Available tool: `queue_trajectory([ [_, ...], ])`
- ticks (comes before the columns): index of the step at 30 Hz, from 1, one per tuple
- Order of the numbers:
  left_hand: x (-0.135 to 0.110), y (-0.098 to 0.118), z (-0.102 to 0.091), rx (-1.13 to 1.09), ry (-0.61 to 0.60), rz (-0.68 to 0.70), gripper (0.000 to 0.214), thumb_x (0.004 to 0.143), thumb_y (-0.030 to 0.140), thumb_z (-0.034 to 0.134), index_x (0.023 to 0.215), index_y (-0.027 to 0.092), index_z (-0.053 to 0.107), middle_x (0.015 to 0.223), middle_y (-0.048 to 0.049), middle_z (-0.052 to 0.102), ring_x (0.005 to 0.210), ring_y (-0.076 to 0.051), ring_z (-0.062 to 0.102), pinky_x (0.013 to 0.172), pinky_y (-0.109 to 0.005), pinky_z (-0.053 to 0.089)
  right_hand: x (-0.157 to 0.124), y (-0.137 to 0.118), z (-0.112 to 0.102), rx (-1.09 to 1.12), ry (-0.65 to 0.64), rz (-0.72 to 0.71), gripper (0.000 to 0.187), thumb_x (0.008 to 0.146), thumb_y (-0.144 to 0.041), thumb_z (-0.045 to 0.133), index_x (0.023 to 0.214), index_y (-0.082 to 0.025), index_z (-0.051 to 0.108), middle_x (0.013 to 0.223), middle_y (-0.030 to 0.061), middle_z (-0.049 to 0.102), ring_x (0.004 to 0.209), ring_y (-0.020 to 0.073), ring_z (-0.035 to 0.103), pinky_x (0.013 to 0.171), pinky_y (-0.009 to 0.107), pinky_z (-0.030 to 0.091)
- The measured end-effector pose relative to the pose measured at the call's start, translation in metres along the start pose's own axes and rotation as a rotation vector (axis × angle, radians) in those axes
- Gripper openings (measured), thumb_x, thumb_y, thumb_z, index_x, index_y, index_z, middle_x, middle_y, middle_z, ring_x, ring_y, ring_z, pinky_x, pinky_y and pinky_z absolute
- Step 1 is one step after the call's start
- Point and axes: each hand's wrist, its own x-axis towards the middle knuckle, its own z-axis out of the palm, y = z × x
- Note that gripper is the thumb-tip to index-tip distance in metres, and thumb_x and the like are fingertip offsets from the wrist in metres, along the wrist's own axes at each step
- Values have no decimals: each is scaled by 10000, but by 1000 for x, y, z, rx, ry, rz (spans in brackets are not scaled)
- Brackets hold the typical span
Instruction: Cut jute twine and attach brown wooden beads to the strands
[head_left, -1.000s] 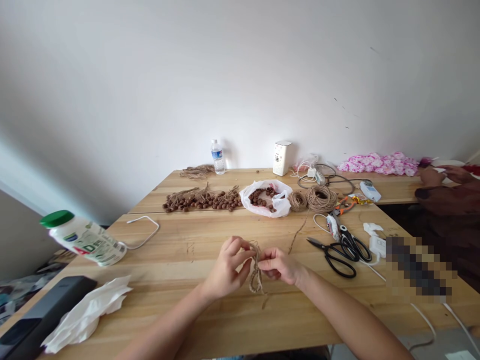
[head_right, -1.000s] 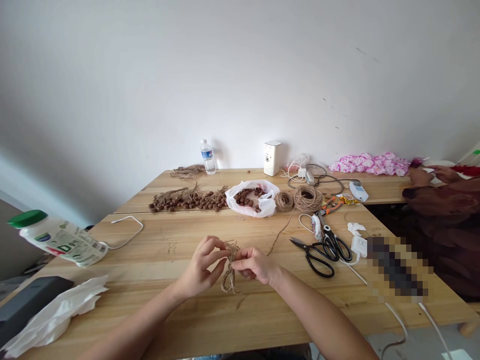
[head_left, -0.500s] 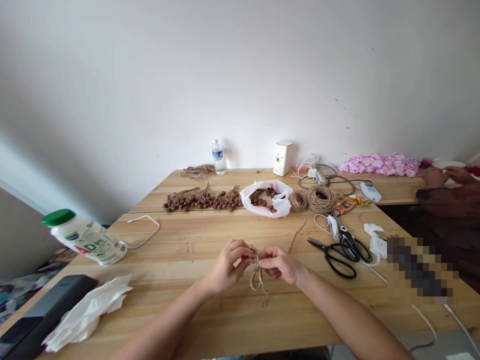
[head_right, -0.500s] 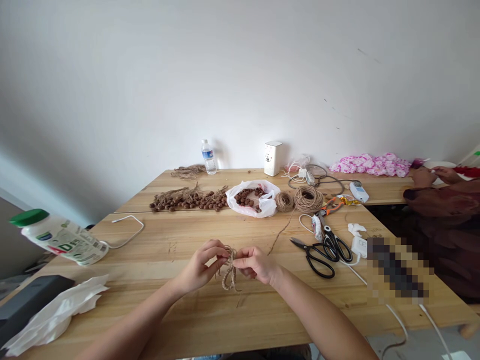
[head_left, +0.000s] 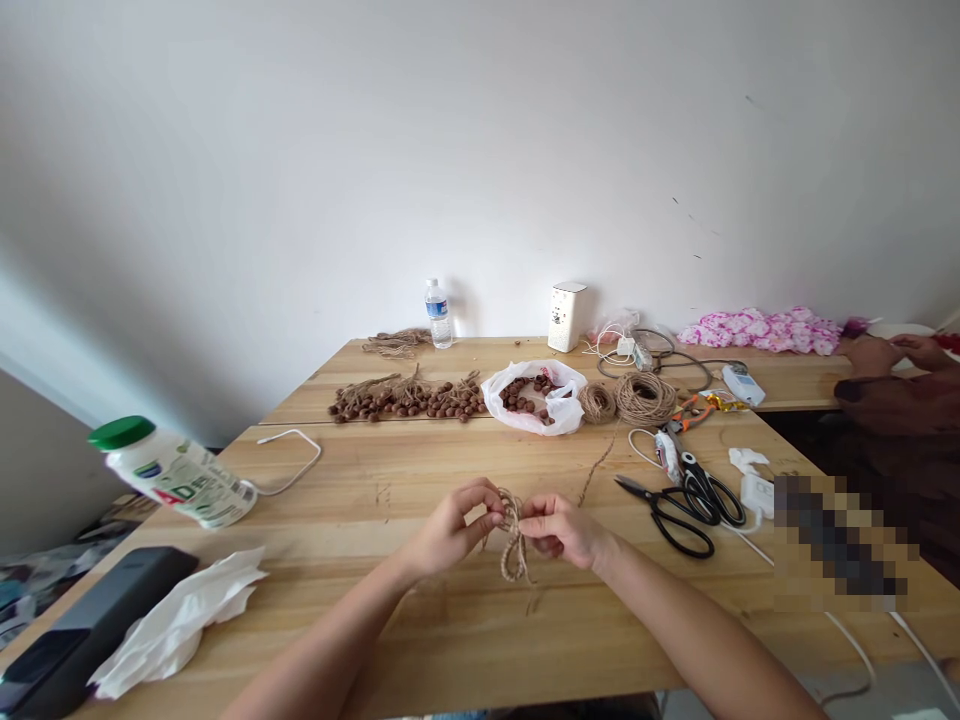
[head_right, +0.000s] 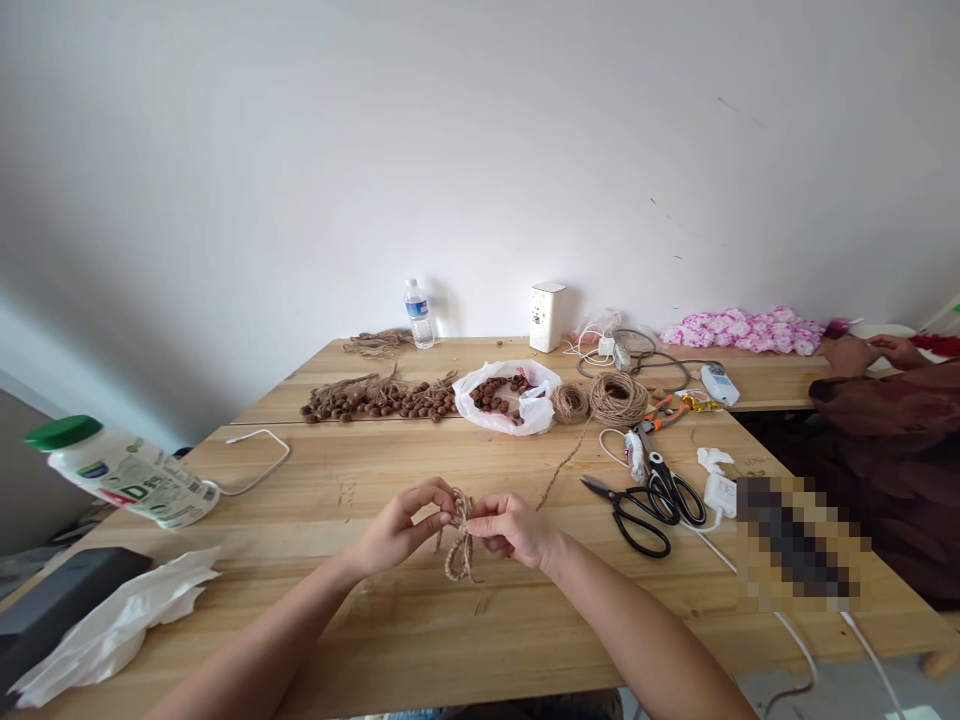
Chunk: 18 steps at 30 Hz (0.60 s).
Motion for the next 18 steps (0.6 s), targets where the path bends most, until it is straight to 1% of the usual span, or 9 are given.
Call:
queue_trajectory([
  [4,0,3,-2,-50,15,-64,220,903,324,494,781,162,579,728,-32,591,685,-142,536,651,-279,456,1,1,-1,-12,15,8,321,585,-335,793,651,-151,539,422,-98,380,362,16,199,393,207,61],
  [7,-1,5,-3,-38,8,-69,212,907,313,486,802,158,585,727,-29,588,679,-138,530,643,-272,452,1,2,-2,-11,24,7,318,584,-334,792,653,-150,541,423,-97,388,366,17,205,395,204,64],
  [11,-3,2,0,8,-31,10,79,874,236,527,857,165,558,784,-36,564,696,-137,521,644,-270,457,0,1,-1,-12,15,-15,297,600,-328,781,668,-149,553,424,-100,377,367,21,213,395,205,68],
  [13,-3,-2,2,60,-22,61,44,868,197,520,852,167,548,795,-41,544,681,-132,507,619,-259,449,0,1,-1,-21,9,-18,290,610,-327,774,671,-149,554,427,-98,379,369,22,215,394,206,69],
  [18,-3,-5,3,212,24,150,92,882,162,483,854,171,571,823,-75,571,745,-160,535,641,-275,449,1,2,-2,-25,11,-4,298,612,-333,774,676,-154,544,430,-102,374,375,21,193,398,206,68],
])
